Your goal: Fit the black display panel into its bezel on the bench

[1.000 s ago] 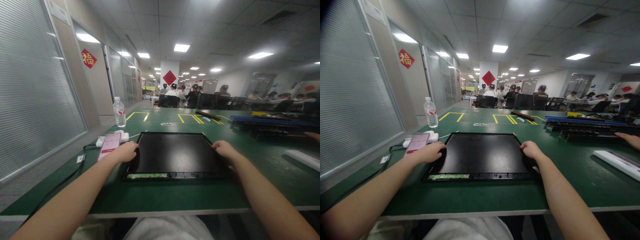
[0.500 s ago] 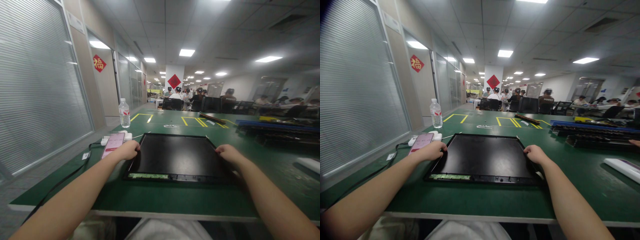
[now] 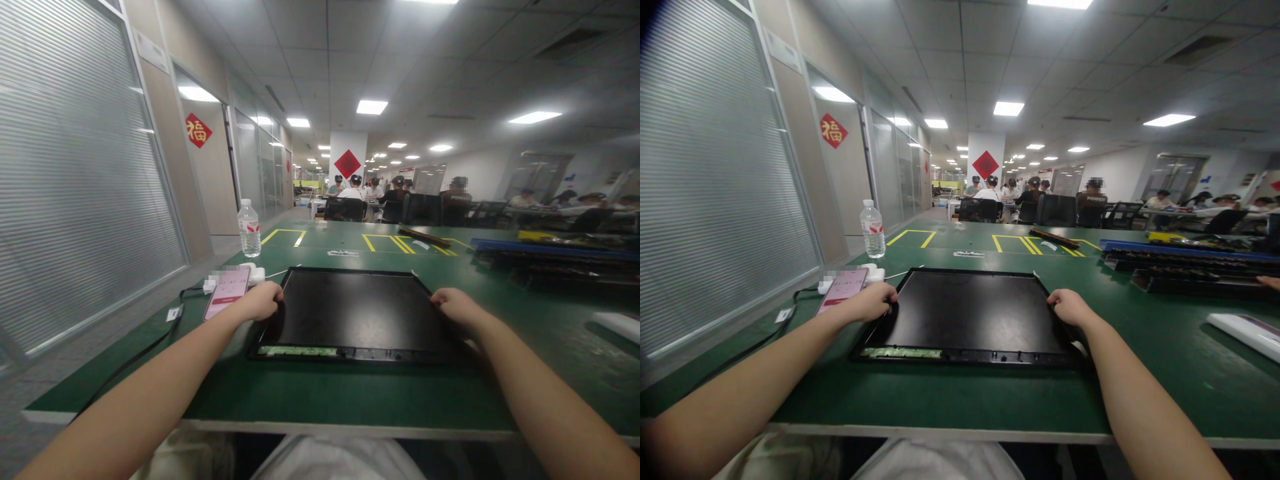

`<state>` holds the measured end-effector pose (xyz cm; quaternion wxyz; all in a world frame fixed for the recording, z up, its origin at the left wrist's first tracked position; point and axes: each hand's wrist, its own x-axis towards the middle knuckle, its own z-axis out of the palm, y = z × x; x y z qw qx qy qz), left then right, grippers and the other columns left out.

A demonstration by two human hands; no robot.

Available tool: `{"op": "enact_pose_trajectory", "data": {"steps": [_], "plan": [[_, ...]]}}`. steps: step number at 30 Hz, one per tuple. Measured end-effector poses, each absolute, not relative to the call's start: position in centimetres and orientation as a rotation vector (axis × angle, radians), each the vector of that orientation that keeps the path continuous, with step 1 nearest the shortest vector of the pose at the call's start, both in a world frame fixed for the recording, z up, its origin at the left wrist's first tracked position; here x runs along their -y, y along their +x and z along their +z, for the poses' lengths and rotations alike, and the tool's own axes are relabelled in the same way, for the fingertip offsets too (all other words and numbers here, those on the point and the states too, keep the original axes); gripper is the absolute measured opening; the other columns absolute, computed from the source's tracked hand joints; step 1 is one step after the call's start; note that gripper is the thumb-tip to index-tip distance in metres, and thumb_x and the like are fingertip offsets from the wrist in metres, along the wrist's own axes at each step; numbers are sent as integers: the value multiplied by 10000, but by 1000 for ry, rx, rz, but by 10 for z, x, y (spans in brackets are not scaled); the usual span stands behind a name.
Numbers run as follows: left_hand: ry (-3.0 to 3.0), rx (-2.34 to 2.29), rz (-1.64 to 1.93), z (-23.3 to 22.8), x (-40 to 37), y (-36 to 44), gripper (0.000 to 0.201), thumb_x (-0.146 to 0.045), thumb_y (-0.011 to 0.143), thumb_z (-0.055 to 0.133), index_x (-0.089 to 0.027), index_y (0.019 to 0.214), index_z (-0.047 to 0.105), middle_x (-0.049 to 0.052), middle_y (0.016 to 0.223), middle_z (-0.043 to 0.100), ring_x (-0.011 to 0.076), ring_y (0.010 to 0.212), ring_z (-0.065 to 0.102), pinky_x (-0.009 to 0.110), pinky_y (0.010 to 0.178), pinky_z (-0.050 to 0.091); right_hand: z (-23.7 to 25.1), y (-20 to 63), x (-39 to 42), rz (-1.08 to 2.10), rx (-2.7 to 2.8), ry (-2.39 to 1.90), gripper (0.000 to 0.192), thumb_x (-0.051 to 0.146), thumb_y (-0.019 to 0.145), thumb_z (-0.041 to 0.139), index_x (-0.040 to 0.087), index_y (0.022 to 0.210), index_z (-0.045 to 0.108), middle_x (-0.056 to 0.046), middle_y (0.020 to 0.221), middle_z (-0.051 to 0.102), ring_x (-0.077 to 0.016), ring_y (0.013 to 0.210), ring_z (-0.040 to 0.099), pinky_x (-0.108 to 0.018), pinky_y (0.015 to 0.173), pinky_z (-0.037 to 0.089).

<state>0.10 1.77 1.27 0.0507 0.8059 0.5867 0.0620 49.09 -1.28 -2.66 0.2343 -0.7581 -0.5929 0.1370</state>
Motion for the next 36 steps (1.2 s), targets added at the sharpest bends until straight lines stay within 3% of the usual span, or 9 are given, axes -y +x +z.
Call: {"op": "enact_pose_trajectory", "data": {"steps": [10, 17, 21, 26, 30, 36], "plan": [[2477, -1796, 177, 15, -12, 4, 311, 5, 681, 536, -184, 847, 718, 55, 907, 751, 217, 897, 700, 252, 749, 494, -24, 495, 9, 396, 1663, -2143, 398, -28, 636, 504, 139, 901, 750, -96, 926, 744, -207, 850, 695, -258, 777, 491], [2636, -1813, 98, 13, -5, 6, 271, -33, 764, 530, -139, 959, 687, 156, 1063, 721, 283, 1033, 678, 321, 855, 511, -23, 494, 9, 382, 1697, -2165, 353, 10, 652, 527, 140, 894, 748, -98, 900, 737, -214, 850, 692, -269, 792, 492], [2584, -1826, 96, 11, -5, 5, 360, -45, 819, 496, -104, 1139, 650, 200, 1193, 692, 300, 1137, 654, 349, 924, 504, -20, 492, 11, 348, 1663, -2170, 332, 31, 659, 550, 151, 896, 749, -92, 894, 735, -211, 834, 687, -267, 766, 492], [2420, -1815, 106, 12, -5, 4, 585, -52, 864, 448, -122, 1444, 469, 212, 1328, 645, 300, 1192, 644, 377, 969, 495, -17, 490, 12, 313, 1704, -2164, 327, 0, 626, 544, 147, 844, 738, -88, 902, 736, -208, 849, 681, -250, 734, 478], [2355, -1748, 259, 17, -4, 2, 562, -28, 807, 476, -174, 1331, 617, 142, 1345, 654, 285, 1206, 635, 346, 1014, 471, -15, 489, 13, 359, 1705, -2165, 303, -5, 661, 533, 145, 845, 721, -84, 887, 734, -189, 806, 678, -239, 725, 468], [1968, -1610, 664, 17, -12, 0, 601, 55, 612, 507, -197, 1107, 737, 93, 1197, 738, 284, 1153, 664, 305, 928, 522, -14, 487, 13, 324, 1689, -2197, 318, 4, 676, 529, 136, 880, 735, -95, 908, 735, -202, 836, 682, -251, 762, 479]]}}
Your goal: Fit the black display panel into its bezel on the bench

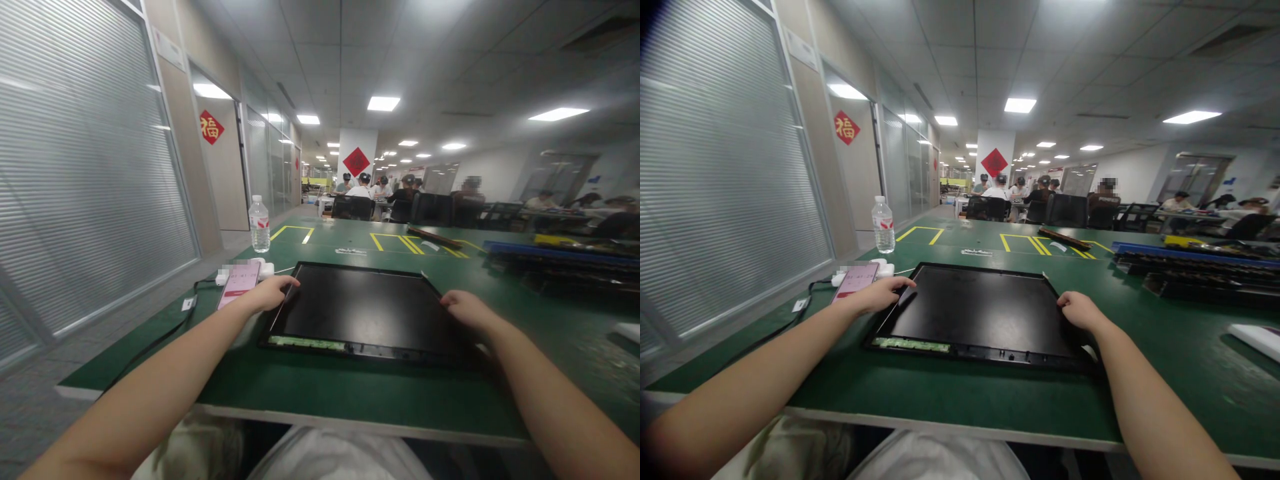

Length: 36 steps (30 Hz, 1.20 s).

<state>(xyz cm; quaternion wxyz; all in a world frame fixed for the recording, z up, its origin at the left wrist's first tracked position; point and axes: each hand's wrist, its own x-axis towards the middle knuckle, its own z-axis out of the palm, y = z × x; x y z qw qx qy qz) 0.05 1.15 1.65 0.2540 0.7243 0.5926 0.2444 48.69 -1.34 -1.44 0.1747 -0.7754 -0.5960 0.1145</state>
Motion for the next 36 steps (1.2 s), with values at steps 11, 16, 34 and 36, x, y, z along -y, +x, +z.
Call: {"op": "enact_pose_trajectory", "data": {"steps": [11, 16, 34, 36], "plan": [[1177, -1203, 1162, 21, -12, 12, 513, 59, 561, 538, -174, 1004, 653, 39, 902, 760, 180, 602, 694, 256, 496, 538, -15, 486, 16, 308, 1644, -2191, 284, 24, 687, 544, 136, 860, 739, -104, 911, 739, -204, 837, 682, -252, 748, 484], [1050, -1277, 1172, 25, -14, 18, 512, 41, 689, 519, -166, 1146, 620, 3, 640, 692, 164, 455, 627, 239, 428, 496, -16, 484, 15, 323, 1611, -2191, 280, 37, 700, 543, 142, 879, 732, -92, 871, 733, -196, 805, 681, -253, 741, 482], [965, -1202, 1095, 26, -11, 16, 702, -20, 770, 711, -197, 1406, 470, -8, 619, 700, 198, 472, 681, 279, 480, 566, -11, 482, 17, 328, 1654, -2234, 265, 30, 716, 536, 141, 858, 731, -97, 895, 733, -192, 805, 677, -242, 728, 472], [958, -1174, 1093, 25, -12, 15, 700, -54, 758, 752, -184, 1392, 486, 1, 632, 711, 202, 497, 694, 277, 488, 570, -11, 482, 18, 334, 1651, -2234, 265, 25, 718, 528, 141, 848, 728, -97, 897, 732, -190, 811, 677, -237, 727, 471]]}}
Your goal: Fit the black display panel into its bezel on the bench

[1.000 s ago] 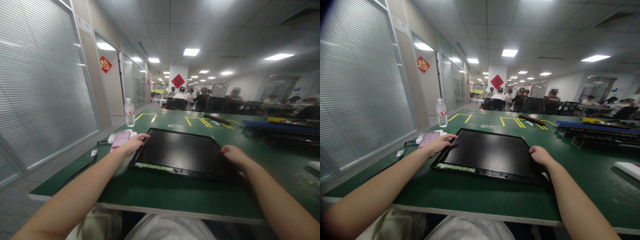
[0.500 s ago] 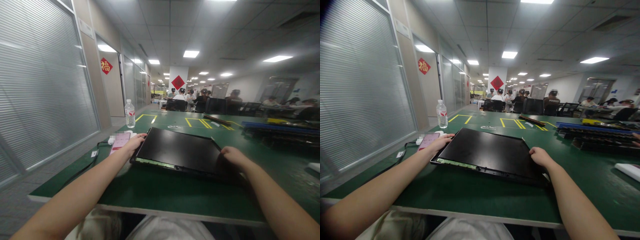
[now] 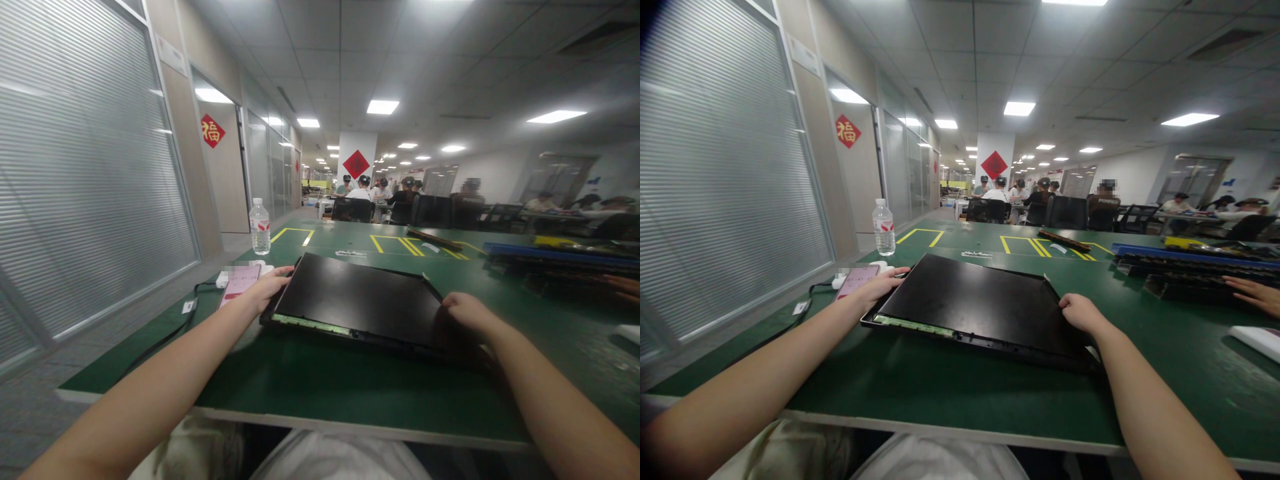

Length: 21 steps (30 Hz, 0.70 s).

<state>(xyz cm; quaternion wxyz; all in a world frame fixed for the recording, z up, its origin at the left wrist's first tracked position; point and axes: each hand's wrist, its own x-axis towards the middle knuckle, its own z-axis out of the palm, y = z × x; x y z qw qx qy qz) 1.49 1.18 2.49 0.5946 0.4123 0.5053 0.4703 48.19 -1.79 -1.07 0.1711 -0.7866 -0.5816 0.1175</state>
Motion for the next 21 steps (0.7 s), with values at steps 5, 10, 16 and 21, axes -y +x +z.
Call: {"op": "enact_pose_trajectory", "data": {"steps": [5, 10, 16, 21], "plan": [[937, -1123, 1083, 22, -14, 13, 652, -107, 720, 817, -167, 1319, 566, 35, 698, 749, 204, 542, 715, 286, 528, 591, -13, 483, 19, 345, 1598, -2189, 246, 61, 730, 534, 153, 838, 736, -97, 857, 727, -205, 826, 683, -253, 755, 483], [950, -1118, 1103, 20, -13, 13, 652, -67, 733, 784, -170, 1339, 564, 25, 656, 731, 201, 521, 704, 282, 502, 581, -12, 483, 19, 340, 1611, -2193, 273, 51, 679, 553, 155, 837, 750, -94, 845, 728, -213, 822, 680, -267, 769, 489], [952, -1123, 1130, 22, -10, 16, 680, -40, 776, 719, -168, 1407, 501, 18, 643, 724, 185, 497, 689, 264, 474, 565, -6, 477, 23, 335, 1614, -2217, 243, 45, 725, 538, 155, 814, 735, -94, 858, 729, -199, 802, 677, -247, 737, 479], [980, -1074, 1110, 25, -7, 18, 470, -23, 745, 732, -112, 1201, 662, 63, 705, 758, 178, 519, 697, 260, 509, 581, -4, 475, 26, 370, 1605, -2225, 243, 58, 734, 538, 149, 825, 744, -103, 877, 732, -203, 815, 680, -252, 745, 481]]}}
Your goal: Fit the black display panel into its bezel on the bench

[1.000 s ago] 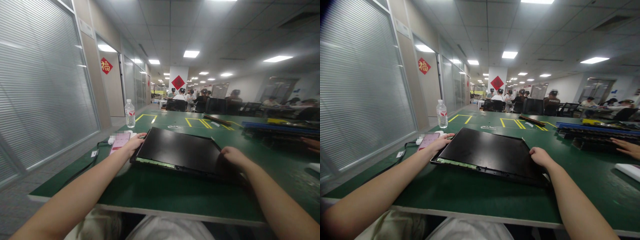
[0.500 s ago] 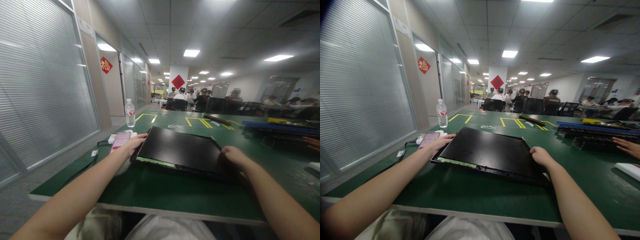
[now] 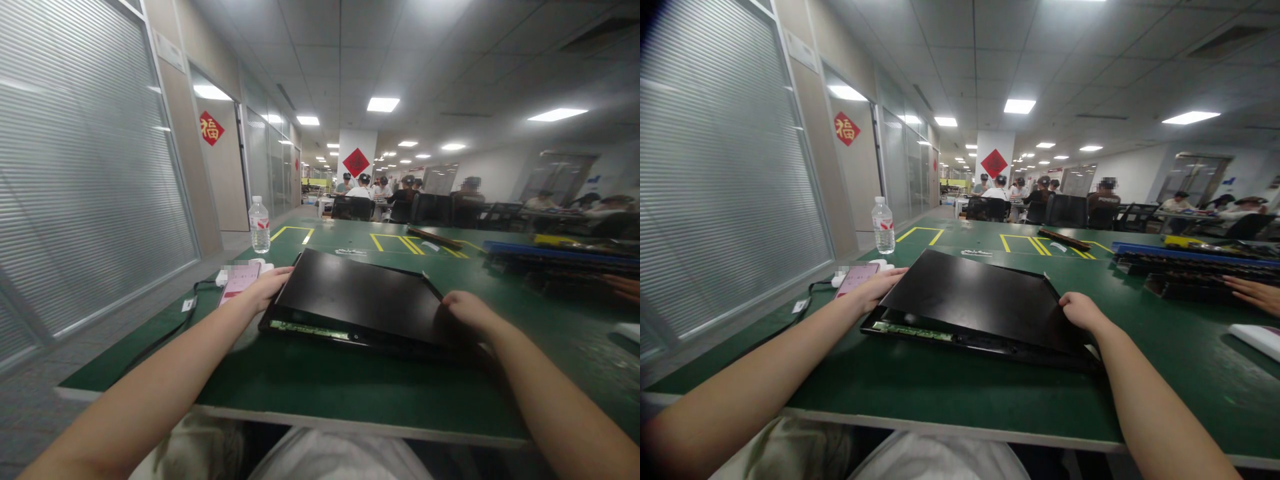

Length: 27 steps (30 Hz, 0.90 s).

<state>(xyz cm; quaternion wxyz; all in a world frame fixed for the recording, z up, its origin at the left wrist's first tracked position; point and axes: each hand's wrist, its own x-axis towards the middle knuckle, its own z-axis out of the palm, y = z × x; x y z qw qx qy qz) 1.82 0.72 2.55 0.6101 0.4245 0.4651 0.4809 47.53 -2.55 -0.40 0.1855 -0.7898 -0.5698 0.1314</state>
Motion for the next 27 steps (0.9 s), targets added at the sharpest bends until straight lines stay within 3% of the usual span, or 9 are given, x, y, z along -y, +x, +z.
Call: {"op": "enact_pose_trajectory", "data": {"steps": [3, 8, 14, 18, 23, 27], "plan": [[1002, -1070, 1056, 26, -6, 18, 375, 33, 713, 683, -117, 1053, 728, 56, 674, 750, 177, 503, 688, 258, 492, 571, -6, 477, 25, 367, 1607, -2194, 237, 74, 737, 543, 158, 827, 745, -97, 867, 732, -205, 828, 683, -252, 753, 484], [1001, -1143, 1026, 23, -9, 15, 442, 79, 650, 573, -147, 985, 750, 24, 628, 731, 138, 414, 617, 216, 409, 485, -9, 480, 23, 365, 1604, -2197, 259, 70, 704, 544, 154, 829, 755, -102, 840, 734, -220, 823, 688, -277, 768, 500], [983, -1161, 1026, 18, -18, 9, 105, -177, 726, 727, -139, 822, 711, 23, 633, 709, 146, 488, 635, 228, 478, 495, -8, 479, 22, 345, 1626, -2202, 263, 66, 692, 544, 164, 823, 751, -82, 797, 729, -211, 815, 688, -266, 761, 502], [1021, -1220, 1051, 17, -15, 13, 224, -368, 761, 764, -166, 779, 670, 20, 647, 713, 167, 543, 659, 248, 521, 514, -9, 480, 21, 365, 1591, -2212, 276, 58, 700, 528, 162, 831, 748, -84, 837, 735, -200, 813, 688, -251, 745, 495], [1157, -1218, 995, 20, -3, 18, 333, -235, 642, 865, -177, 920, 691, 56, 776, 772, 221, 710, 727, 293, 639, 566, -13, 481, 20, 323, 1625, -2167, 216, 67, 695, 564, 169, 770, 739, -81, 828, 730, -208, 837, 682, -246, 747, 486], [1244, -1224, 973, 19, -2, 16, 459, -260, 570, 909, -159, 965, 698, 80, 854, 784, 248, 765, 740, 324, 683, 577, -14, 482, 20, 310, 1649, -2154, 181, 83, 700, 587, 172, 756, 735, -74, 817, 725, -209, 844, 682, -244, 751, 484]]}}
